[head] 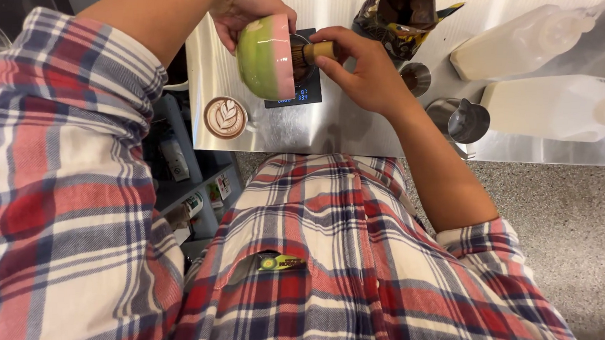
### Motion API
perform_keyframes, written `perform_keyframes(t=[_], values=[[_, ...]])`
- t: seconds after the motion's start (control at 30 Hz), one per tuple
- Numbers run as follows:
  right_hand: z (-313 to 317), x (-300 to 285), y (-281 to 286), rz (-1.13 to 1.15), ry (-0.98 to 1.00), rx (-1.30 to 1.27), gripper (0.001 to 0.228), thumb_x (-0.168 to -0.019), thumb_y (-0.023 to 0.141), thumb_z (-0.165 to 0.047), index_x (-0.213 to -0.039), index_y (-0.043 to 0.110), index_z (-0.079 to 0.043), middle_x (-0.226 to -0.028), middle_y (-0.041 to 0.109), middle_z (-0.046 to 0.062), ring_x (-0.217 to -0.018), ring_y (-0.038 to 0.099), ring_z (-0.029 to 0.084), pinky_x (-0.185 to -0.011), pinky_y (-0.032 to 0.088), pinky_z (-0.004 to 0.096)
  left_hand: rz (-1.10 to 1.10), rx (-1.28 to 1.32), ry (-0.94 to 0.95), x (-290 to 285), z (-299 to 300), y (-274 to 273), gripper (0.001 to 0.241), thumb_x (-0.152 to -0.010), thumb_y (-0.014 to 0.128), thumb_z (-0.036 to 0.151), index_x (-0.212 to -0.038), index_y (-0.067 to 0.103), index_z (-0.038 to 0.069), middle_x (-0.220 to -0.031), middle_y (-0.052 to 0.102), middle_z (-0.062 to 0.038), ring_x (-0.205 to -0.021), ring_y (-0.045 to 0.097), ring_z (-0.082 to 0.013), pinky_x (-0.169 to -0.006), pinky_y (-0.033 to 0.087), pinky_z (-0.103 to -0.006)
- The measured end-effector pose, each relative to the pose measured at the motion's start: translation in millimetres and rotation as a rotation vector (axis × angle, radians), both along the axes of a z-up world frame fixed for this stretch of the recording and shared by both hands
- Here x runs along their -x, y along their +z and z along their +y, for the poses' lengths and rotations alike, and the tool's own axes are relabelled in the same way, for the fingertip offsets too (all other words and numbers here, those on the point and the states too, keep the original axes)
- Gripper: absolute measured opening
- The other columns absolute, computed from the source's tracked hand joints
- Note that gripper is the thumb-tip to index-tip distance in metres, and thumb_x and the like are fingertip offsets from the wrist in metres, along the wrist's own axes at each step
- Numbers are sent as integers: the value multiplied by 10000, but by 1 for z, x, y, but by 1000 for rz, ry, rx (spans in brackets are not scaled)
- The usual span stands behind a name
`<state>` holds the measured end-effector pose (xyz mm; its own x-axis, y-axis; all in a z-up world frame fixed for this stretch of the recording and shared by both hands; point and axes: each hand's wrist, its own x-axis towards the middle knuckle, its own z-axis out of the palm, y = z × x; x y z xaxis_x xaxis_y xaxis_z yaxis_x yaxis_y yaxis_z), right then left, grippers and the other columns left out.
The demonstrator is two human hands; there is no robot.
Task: Preparing a matcha beverage by weighing dark liquid, whisking it with powder in a bowl, and adding milk.
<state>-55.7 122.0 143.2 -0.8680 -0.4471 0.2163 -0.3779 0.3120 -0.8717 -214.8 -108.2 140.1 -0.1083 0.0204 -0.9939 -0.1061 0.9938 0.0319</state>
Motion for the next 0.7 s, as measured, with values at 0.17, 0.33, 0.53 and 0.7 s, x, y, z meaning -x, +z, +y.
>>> perform_keyframes(t=[0.17,0.33,0.53,0.7], values=[[-10,0,13,-17,4,-98,300,-1059,709,-199,-1346,639,-145,-1020,702,32,-895,676,162,-833,519,307,-18,-4,42,-3,-6,8,600,-809,444,734,-982,723,232,-848,714,-36,-690,657,-198,-574,521,-357],[-24,7,3,251,115,-168,334,-1039,718,-173,-1359,626,-140,-1103,719,14,-947,637,188,-997,365,388,97,-169,211,-26,-33,17,712,-835,487,715,-1057,723,81,-805,730,-112,-644,687,-238,-582,574,-353],[-26,20,33,529,201,-421,275,-1006,739,-177,-1276,692,-190,-934,686,-1,-926,646,212,-963,349,414,179,-511,386,-65,-73,11,771,-902,380,731,-1241,709,122,-896,695,-141,-698,665,-242,-590,563,-364],[-16,24,62,357,244,-359,265,-1031,746,-168,-1290,691,-185,-1026,709,3,-848,631,195,-978,378,395,340,-703,547,-94,-84,-1,746,-865,347,702,-1403,574,238,-1202,727,-64,-939,756,-231,-648,651,-402]])
